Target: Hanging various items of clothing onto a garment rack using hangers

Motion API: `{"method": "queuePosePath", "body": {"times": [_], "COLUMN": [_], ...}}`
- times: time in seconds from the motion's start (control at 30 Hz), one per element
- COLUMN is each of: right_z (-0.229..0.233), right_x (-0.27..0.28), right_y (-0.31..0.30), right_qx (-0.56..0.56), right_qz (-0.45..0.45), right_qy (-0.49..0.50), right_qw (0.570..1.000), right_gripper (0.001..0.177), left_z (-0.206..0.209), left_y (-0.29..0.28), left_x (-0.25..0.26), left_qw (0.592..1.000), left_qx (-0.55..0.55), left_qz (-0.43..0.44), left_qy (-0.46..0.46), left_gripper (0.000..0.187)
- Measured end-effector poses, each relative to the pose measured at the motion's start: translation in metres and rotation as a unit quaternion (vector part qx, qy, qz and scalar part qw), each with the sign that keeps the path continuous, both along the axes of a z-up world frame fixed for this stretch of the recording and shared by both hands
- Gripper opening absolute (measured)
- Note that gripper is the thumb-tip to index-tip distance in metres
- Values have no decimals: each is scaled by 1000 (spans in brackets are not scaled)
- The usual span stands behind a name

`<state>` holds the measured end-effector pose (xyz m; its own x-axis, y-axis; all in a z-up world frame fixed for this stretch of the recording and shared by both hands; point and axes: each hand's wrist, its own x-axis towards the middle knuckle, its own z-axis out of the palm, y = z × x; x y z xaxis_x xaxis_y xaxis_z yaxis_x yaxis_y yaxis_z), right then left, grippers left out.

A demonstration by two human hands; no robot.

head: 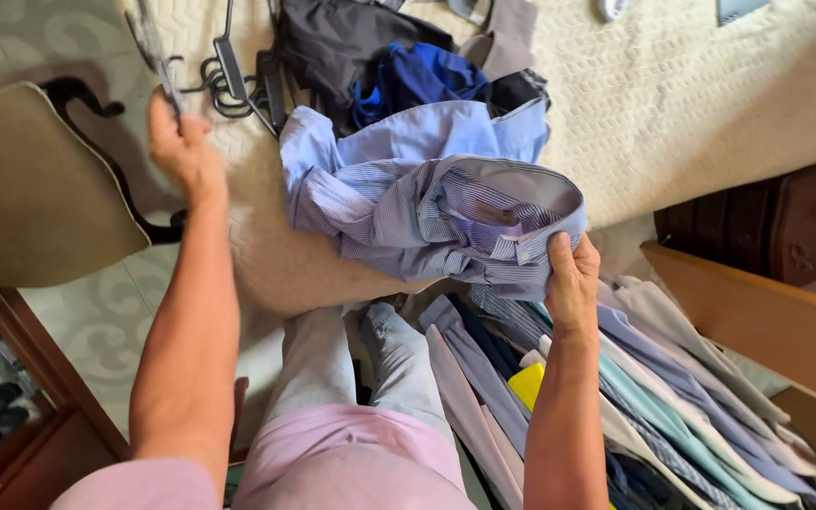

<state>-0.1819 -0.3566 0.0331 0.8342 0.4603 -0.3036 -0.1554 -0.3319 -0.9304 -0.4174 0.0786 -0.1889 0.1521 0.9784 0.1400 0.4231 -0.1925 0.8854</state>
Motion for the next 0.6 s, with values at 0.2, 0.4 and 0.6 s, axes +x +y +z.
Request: {"method": "queuePosePath", "body": {"times": [0.2,0.4,0.6], "right_z": [57,125,166], "right_x": [6,11,19], "right_y": [6,3,-45], "right_qx": [62,87,46], "right_qz": [22,48,82], "right_qy": [-38,-54,-86], "right_qw": [997,994,992], "right_gripper": [20,18,16], "left_z": [133,148,203], "left_y": [-44,-57,-122], "left_x": [-26,30,51], "left_qw": [981,939,745], "left_qx": [-78,-182,-360], "left_qz": [-157,-249,-349], "left_qy": [-83,-150,-439], "left_gripper": [36,9,28]}}
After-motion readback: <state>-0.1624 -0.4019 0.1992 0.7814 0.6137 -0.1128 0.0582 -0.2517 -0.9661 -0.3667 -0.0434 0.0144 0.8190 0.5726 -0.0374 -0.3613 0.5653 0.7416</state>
